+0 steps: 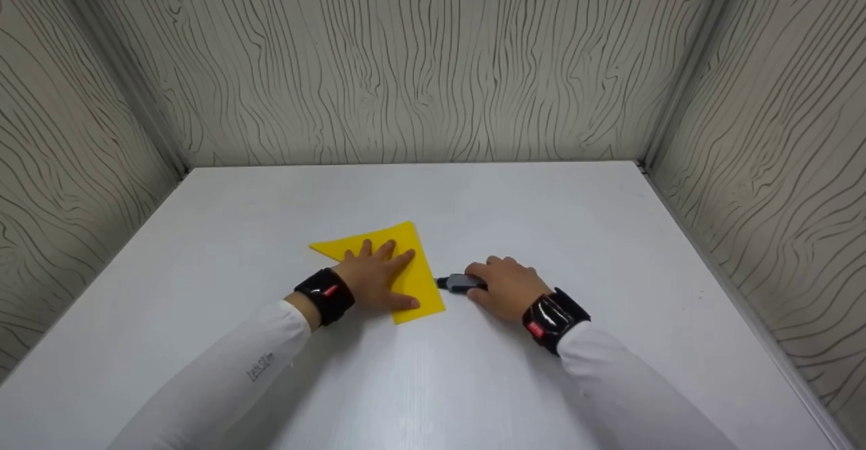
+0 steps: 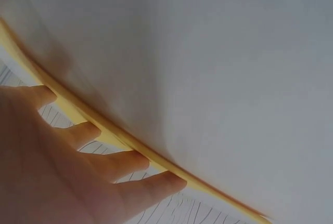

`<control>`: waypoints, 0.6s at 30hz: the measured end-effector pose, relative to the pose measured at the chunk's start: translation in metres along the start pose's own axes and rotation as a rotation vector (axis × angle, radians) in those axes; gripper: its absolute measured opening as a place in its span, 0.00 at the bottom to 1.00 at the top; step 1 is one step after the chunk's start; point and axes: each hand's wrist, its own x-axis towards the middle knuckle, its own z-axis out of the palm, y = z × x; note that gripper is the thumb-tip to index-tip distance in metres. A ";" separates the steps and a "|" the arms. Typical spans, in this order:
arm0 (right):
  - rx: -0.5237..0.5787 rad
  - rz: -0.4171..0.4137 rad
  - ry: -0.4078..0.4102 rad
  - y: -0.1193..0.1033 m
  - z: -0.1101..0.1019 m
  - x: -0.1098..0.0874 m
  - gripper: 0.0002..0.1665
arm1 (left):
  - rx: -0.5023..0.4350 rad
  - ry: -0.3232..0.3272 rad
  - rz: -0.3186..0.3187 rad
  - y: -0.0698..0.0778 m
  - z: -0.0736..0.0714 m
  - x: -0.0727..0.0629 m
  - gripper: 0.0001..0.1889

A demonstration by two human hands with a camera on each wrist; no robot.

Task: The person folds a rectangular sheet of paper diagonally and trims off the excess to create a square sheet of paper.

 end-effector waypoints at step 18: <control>0.004 0.016 -0.012 -0.007 -0.004 0.003 0.24 | -0.042 -0.008 0.001 0.004 -0.012 -0.018 0.54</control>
